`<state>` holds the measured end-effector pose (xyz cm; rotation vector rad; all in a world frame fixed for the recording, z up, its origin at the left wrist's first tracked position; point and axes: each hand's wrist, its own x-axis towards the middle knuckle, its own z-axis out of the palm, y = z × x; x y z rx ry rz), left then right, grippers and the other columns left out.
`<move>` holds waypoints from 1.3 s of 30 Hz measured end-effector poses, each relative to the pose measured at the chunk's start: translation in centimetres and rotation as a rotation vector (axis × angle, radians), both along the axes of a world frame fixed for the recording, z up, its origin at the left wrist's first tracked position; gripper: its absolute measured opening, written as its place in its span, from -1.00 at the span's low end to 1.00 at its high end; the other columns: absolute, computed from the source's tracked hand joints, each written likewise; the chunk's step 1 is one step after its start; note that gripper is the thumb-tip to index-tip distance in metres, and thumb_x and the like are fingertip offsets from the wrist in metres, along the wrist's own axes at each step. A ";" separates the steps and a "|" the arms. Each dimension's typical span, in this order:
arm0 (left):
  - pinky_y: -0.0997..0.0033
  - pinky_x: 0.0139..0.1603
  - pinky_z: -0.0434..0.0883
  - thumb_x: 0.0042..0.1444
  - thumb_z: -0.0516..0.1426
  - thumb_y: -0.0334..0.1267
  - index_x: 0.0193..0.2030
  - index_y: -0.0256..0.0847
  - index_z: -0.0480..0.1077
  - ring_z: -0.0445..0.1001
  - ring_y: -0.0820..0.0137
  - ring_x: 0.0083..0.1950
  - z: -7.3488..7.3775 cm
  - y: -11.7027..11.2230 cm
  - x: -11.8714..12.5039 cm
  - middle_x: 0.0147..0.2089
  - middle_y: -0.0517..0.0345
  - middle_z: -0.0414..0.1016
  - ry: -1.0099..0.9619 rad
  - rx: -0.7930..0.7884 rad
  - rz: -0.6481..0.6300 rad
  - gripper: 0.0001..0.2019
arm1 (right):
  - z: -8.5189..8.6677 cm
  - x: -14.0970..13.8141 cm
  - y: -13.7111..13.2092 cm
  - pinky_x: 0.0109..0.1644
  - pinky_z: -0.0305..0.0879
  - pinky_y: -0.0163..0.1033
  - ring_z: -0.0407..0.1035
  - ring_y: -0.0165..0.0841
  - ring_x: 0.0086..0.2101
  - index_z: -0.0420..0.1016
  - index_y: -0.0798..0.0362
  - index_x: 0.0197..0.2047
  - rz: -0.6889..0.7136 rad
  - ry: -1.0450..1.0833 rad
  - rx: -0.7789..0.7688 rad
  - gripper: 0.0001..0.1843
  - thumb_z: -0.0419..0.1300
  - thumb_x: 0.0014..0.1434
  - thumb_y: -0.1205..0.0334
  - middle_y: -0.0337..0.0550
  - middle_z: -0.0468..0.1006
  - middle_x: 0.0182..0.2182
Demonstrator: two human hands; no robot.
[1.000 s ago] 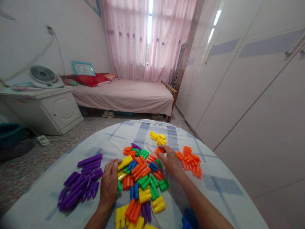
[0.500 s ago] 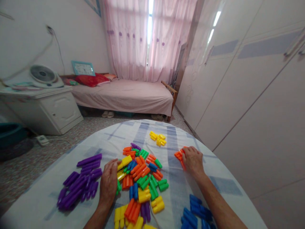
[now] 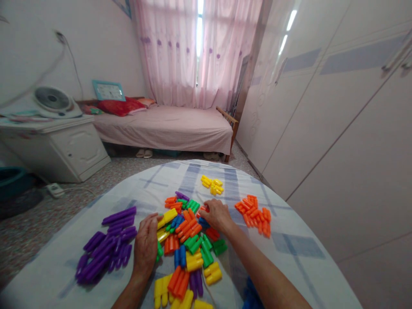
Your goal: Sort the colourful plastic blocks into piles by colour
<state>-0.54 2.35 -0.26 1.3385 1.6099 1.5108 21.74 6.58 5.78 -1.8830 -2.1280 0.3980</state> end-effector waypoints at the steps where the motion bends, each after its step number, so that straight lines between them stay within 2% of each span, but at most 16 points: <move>1: 0.19 0.27 0.18 0.22 -0.10 -0.05 -0.16 -0.20 0.43 0.33 0.25 0.14 0.0 0.0 0.0 0.04 0.03 0.38 -0.001 -0.002 -0.001 -0.64 | 0.0 -0.2 0.2 -0.17 0.19 -0.22 0.40 -0.23 -0.22 0.54 0.06 -0.26 -0.010 -0.002 -0.012 -0.74 0.12 0.09 0.11 -0.05 0.56 -0.25; 7: 0.19 0.28 0.18 0.22 -0.10 -0.05 -0.17 -0.19 0.43 0.33 0.25 0.14 0.0 0.1 0.0 0.03 0.03 0.39 -0.007 -0.008 0.009 -0.64 | -0.3 -0.2 0.4 -0.26 0.18 -0.28 0.38 -0.31 -0.30 0.51 0.06 -0.32 -0.038 0.058 -0.040 -0.82 0.20 -0.04 0.22 -0.14 0.54 -0.32; 10: 0.18 0.27 0.18 0.21 -0.08 -0.07 -0.19 -0.20 0.44 0.34 0.25 0.13 -0.1 0.1 0.0 0.02 0.02 0.40 -0.004 0.000 0.013 -0.65 | 0.2 0.0 -0.4 -0.29 0.23 -0.28 0.39 -0.32 -0.33 0.48 0.02 -0.33 -0.041 0.140 0.010 -0.86 0.14 -0.01 0.24 -0.20 0.54 -0.36; 12: 0.18 0.28 0.18 0.21 -0.08 -0.08 -0.19 -0.19 0.44 0.34 0.25 0.13 0.0 0.1 0.0 0.02 0.03 0.40 -0.001 0.008 0.014 -0.66 | 1.0 1.1 -1.1 -0.26 0.27 -0.27 0.41 -0.31 -0.32 0.47 -0.04 -0.31 -0.063 0.193 0.068 -0.84 0.08 0.05 0.22 -0.21 0.56 -0.34; 14: 0.18 0.27 0.18 0.21 -0.09 -0.07 -0.18 -0.19 0.43 0.34 0.25 0.13 0.1 0.1 0.0 0.01 0.03 0.40 0.001 0.008 0.013 -0.65 | 1.9 3.4 -1.5 -0.17 0.30 -0.24 0.43 -0.28 -0.25 0.47 -0.07 -0.24 -0.132 0.225 0.146 -0.78 0.04 0.10 0.14 -0.16 0.57 -0.26; 16: 0.18 0.26 0.19 0.21 -0.09 -0.06 -0.19 -0.19 0.43 0.34 0.24 0.12 0.2 0.0 0.1 0.01 0.02 0.40 0.004 0.011 0.008 -0.64 | 2.5 6.8 -1.7 -0.09 0.28 -0.19 0.42 -0.23 -0.20 0.47 -0.02 -0.17 -0.264 0.226 0.223 -0.67 -0.02 0.14 0.07 -0.08 0.57 -0.20; 18: 0.18 0.25 0.20 0.21 -0.09 -0.05 -0.19 -0.19 0.44 0.35 0.24 0.12 0.3 0.0 0.1 0.00 0.02 0.40 0.007 0.020 0.005 -0.64 | 2.7 10.5 -1.6 -0.10 0.28 -0.15 0.43 -0.20 -0.21 0.48 0.05 -0.17 -0.413 0.200 0.263 -0.61 -0.05 0.12 0.06 -0.03 0.57 -0.21; 20: 0.17 0.26 0.19 0.21 -0.10 -0.05 -0.20 -0.19 0.44 0.35 0.24 0.11 0.3 0.0 0.1 0.00 0.02 0.40 0.013 0.029 0.010 -0.64 | 2.4 13.8 -1.5 -0.11 0.27 -0.17 0.43 -0.22 -0.22 0.51 0.04 -0.19 -0.556 0.154 0.280 -0.61 -0.05 0.08 0.07 -0.06 0.59 -0.24; 24: 0.15 0.26 0.18 0.21 -0.10 -0.04 -0.18 -0.20 0.43 0.34 0.23 0.12 0.1 0.1 0.0 0.01 0.01 0.39 0.024 0.018 0.006 -0.63 | 0.8 17.4 -1.3 -0.16 0.27 -0.18 0.44 -0.21 -0.23 0.56 0.05 -0.22 -0.668 0.105 0.248 -0.59 -0.03 0.06 0.07 -0.04 0.61 -0.26; 28: 0.16 0.26 0.18 0.21 -0.10 -0.05 -0.18 -0.20 0.43 0.33 0.24 0.12 0.0 0.1 0.0 0.02 0.01 0.39 0.022 0.000 0.007 -0.63 | -0.7 17.9 -1.3 -0.22 0.29 -0.22 0.47 -0.22 -0.23 0.58 0.07 -0.23 -0.686 0.107 0.195 -0.57 -0.04 0.07 0.07 -0.03 0.62 -0.25; 32: 0.19 0.26 0.19 0.22 -0.10 -0.06 -0.17 -0.20 0.43 0.34 0.25 0.12 0.0 0.1 0.1 0.01 0.02 0.39 0.020 0.009 0.007 -0.64 | -1.6 17.9 -1.4 -0.21 0.32 -0.22 0.48 -0.22 -0.23 0.59 0.07 -0.25 -0.636 0.113 0.173 -0.57 -0.06 0.08 0.08 -0.02 0.62 -0.26; 34: 0.21 0.26 0.19 0.23 -0.10 -0.07 -0.17 -0.19 0.44 0.35 0.26 0.11 0.1 0.0 0.1 0.01 0.03 0.40 0.016 0.015 0.008 -0.65 | -1.5 17.8 -1.6 -0.18 0.33 -0.16 0.48 -0.18 -0.24 0.58 0.06 -0.26 -0.613 0.101 0.181 -0.58 -0.07 0.10 0.08 -0.01 0.62 -0.28; 36: 0.22 0.25 0.20 0.23 -0.09 -0.08 -0.18 -0.18 0.44 0.35 0.27 0.11 0.2 0.0 0.1 0.00 0.05 0.40 0.013 0.019 0.011 -0.66 | -1.1 17.2 -1.9 -0.09 0.31 -0.02 0.44 -0.09 -0.15 0.56 0.05 -0.21 -0.604 0.077 0.224 -0.57 -0.08 0.13 0.07 0.05 0.59 -0.20; 39: 0.22 0.24 0.22 0.23 -0.09 -0.08 -0.19 -0.18 0.44 0.36 0.27 0.10 0.4 -0.1 0.1 -0.01 0.05 0.41 0.020 0.022 0.014 -0.66 | -0.1 15.1 -2.5 0.10 0.18 0.11 0.31 -0.03 0.02 0.49 0.04 -0.07 -0.463 0.052 0.313 -0.56 -0.09 0.17 0.05 0.07 0.49 -0.02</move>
